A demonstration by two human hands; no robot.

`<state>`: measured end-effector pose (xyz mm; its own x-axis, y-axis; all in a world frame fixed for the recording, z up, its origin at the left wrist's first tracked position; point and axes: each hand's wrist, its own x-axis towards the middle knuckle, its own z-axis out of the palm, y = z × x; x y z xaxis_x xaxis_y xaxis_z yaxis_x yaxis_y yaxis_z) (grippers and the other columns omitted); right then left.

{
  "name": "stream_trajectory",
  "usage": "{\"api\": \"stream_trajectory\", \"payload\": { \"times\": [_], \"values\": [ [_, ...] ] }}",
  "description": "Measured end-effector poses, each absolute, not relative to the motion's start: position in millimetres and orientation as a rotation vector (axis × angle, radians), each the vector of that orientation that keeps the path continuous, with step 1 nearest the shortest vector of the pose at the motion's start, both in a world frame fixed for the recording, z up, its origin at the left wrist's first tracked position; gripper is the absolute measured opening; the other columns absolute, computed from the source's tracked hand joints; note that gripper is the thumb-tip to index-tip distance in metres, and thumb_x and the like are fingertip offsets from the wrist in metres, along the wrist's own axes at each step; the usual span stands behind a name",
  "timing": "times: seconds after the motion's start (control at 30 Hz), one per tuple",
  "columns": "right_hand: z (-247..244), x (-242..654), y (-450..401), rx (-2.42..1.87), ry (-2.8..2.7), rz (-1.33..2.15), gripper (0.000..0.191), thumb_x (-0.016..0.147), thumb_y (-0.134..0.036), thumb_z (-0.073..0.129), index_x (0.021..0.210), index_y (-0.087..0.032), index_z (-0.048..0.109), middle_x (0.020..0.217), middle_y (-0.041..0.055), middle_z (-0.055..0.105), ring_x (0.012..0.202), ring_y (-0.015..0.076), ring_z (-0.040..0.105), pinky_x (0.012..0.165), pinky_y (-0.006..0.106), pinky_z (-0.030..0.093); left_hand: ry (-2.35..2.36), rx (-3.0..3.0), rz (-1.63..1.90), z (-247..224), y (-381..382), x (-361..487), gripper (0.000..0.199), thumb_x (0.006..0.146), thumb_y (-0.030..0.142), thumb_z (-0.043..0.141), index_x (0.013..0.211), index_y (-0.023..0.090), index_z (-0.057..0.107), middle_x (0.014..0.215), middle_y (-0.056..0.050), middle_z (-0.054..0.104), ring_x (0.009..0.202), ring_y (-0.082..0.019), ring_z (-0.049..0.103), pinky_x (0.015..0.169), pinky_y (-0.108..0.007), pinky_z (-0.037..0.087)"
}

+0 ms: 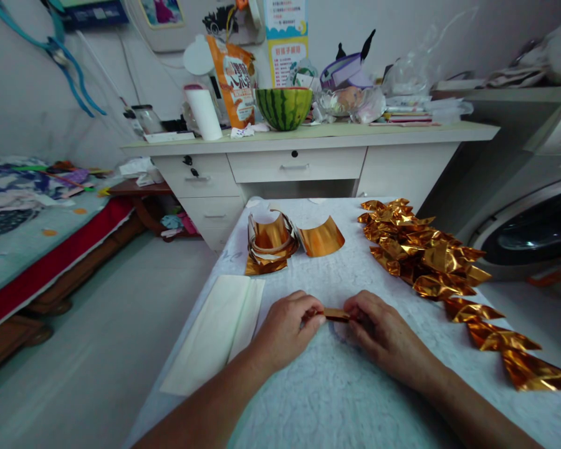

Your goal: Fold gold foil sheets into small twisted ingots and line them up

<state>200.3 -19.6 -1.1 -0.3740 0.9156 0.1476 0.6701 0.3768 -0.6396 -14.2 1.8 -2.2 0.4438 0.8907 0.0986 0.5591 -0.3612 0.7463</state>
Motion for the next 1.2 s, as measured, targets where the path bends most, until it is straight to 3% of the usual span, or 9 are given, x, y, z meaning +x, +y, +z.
{"api": "stream_trajectory", "payload": {
  "times": [0.17, 0.3, 0.6, 1.2],
  "values": [
    [-1.0, 199.1, -19.7, -1.427, -2.095, 0.674, 0.018, 0.079, -0.009, 0.050, 0.092, -0.021, 0.056, 0.085, 0.0020, 0.060, 0.078, 0.0179, 0.057, 0.068, 0.029, 0.043, 1.234, 2.068, 0.747, 0.9, 0.3, -12.1, 0.013, 0.089, 0.017, 0.055, 0.090, 0.020, 0.067, 0.088, -0.001, 0.064, 0.081, -0.014, 0.061, 0.074, -0.024, 0.045],
    [-1.8, 198.7, -20.0, -1.509, -2.077, 0.698, 0.009, 0.086, -0.017, 0.048, 0.088, -0.021, 0.056, 0.079, 0.0019, 0.062, 0.073, 0.0182, 0.058, 0.064, 0.029, 0.042, 1.229, 2.077, 0.813, 0.6, -1.0, -12.3, 0.015, 0.091, 0.018, 0.052, 0.092, 0.019, 0.066, 0.090, -0.002, 0.064, 0.083, -0.014, 0.062, 0.076, -0.025, 0.046],
    [-0.9, 196.9, -19.1, -1.503, -2.029, 0.804, 0.013, 0.093, -0.024, 0.043, 0.085, -0.021, 0.054, 0.067, -0.0012, 0.061, 0.059, 0.0149, 0.055, 0.056, 0.025, 0.037, 1.218, 2.136, 0.820, -3.1, -3.3, -9.2, 0.017, 0.085, 0.010, 0.055, 0.095, 0.019, 0.066, 0.090, -0.002, 0.064, 0.084, -0.016, 0.062, 0.077, -0.027, 0.047],
    [-8.3, 197.3, -20.3, -1.457, -2.076, 0.731, 0.008, 0.091, -0.021, 0.048, 0.087, -0.021, 0.054, 0.073, 0.0004, 0.063, 0.062, 0.0152, 0.056, 0.057, 0.025, 0.038, 1.209, 2.167, 0.759, -3.4, -5.7, -6.4, 0.020, 0.082, 0.007, 0.048, 0.090, 0.017, 0.063, 0.085, -0.002, 0.067, 0.080, -0.017, 0.062, 0.073, -0.027, 0.042]
  ]
}}
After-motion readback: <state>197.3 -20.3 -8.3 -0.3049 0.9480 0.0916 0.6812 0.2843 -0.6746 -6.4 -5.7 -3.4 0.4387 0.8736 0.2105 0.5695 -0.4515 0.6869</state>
